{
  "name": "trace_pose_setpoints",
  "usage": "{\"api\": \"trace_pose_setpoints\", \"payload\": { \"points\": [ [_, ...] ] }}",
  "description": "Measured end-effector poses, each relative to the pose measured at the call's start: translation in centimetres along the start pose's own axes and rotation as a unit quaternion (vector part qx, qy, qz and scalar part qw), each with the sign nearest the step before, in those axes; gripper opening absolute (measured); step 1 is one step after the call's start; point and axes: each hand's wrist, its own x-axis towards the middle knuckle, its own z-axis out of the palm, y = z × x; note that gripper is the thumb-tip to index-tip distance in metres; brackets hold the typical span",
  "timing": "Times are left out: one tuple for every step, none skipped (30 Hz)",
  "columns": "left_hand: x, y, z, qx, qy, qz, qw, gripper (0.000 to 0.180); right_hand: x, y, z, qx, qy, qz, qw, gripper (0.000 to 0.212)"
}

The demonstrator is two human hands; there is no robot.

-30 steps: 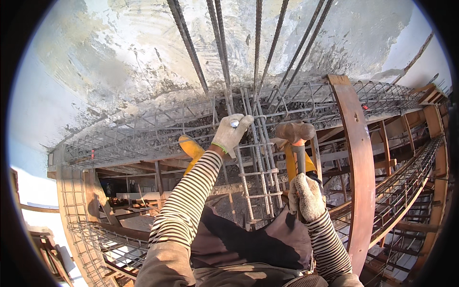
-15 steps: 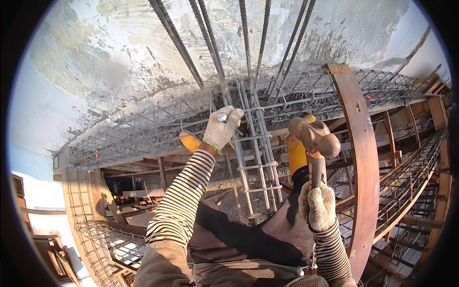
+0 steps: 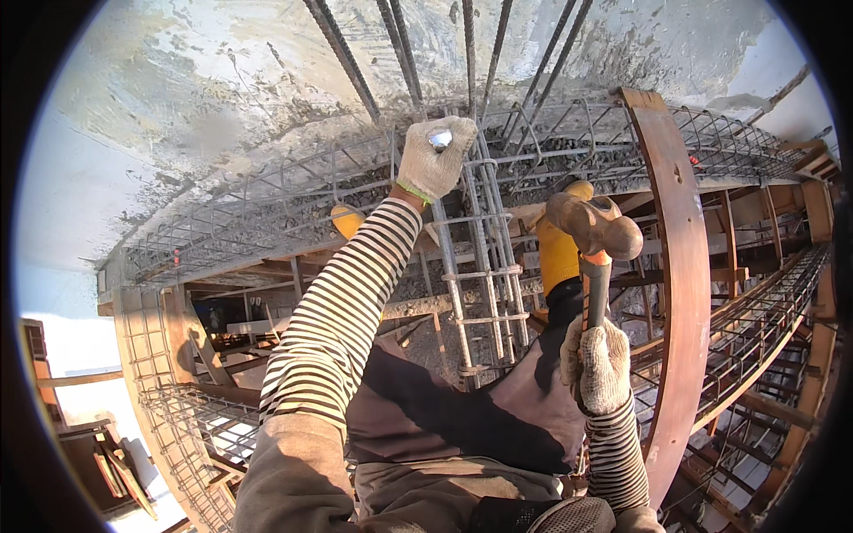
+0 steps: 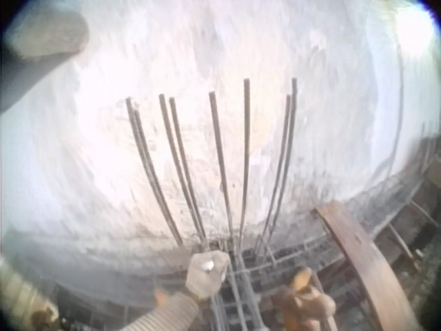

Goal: The person strikes metal rebar and a metal plate using a hammer while holding the rebar with a gloved hand.

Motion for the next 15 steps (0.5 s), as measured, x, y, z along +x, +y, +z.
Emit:
{"api": "trace_pose_setpoints", "payload": {
  "points": [
    [-0.2, -1.1, 0.1, 0.030, -0.022, -0.020, 0.999, 0.045, 0.1, -0.1, 0.0, -0.004, -0.008, -0.001, 1.000, 0.062],
    [-0.9, -2.9, 0.0, 0.058, -0.043, -0.045, 0.996, 0.047, 0.2, -0.1, 0.1, -0.011, -0.010, -0.008, 1.000, 0.060],
    [-1.5, -4.4, 0.1, 0.060, -0.050, -0.039, 0.996, 0.050, 0.4, -0.2, 0.1, -0.018, -0.013, -0.014, 1.000, 0.058],
    [-1.8, -5.9, -0.5, 0.067, -0.048, -0.093, 0.992, 0.051, 0.5, -0.4, 0.2, -0.024, -0.017, -0.021, 0.999, 0.056],
    [-1.6, -5.3, -0.2, 0.064, -0.049, -0.147, 0.986, 0.053, 0.6, -0.5, -0.1, -0.042, -0.013, -0.038, 0.998, 0.050],
    [-1.3, -4.5, -0.5, 0.068, -0.052, -0.198, 0.977, 0.054, 0.7, -0.8, 0.0, -0.043, -0.006, -0.035, 0.998, 0.049],
    [-1.1, -4.6, -0.9, 0.098, -0.088, -0.205, 0.970, 0.055, 0.7, -1.0, 0.2, -0.045, -0.001, -0.031, 0.998, 0.048],
    [-1.4, -3.7, -0.9, 0.101, -0.086, -0.186, 0.974, 0.053, 0.9, -1.3, 0.5, -0.046, -0.001, -0.033, 0.998, 0.047],
    [-1.5, -2.5, -0.4, 0.103, -0.085, -0.161, 0.978, 0.051, 1.0, -1.3, 0.6, -0.015, 0.008, -0.045, 0.999, 0.047],
    [-1.6, -1.8, 0.0, 0.106, -0.083, -0.137, 0.981, 0.050, 1.2, -1.7, 0.7, -0.015, 0.001, -0.060, 0.998, 0.046],
    [-1.8, -2.1, -0.7, 0.106, -0.072, -0.092, 0.988, 0.050, 1.4, -2.0, 1.4, -0.007, -0.011, -0.071, 0.997, 0.045],
    [-2.2, -2.2, -0.7, 0.104, -0.078, -0.081, 0.988, 0.049, 1.5, -2.5, 1.8, -0.006, -0.016, -0.076, 0.997, 0.045],
    [-2.5, -2.2, -0.9, 0.101, -0.083, -0.070, 0.989, 0.048, 1.6, -3.1, 2.2, -0.024, -0.017, -0.074, 0.997, 0.040],
    [-2.2, -2.0, -1.0, 0.100, -0.085, -0.050, 0.990, 0.048, 1.6, -3.2, 2.3, -0.030, -0.011, -0.079, 0.996, 0.038],
    [-2.6, -2.8, -0.8, 0.132, -0.112, -0.058, 0.983, 0.055, 1.7, -3.2, 2.3, -0.037, -0.006, -0.083, 0.996, 0.036]
  ]
}}
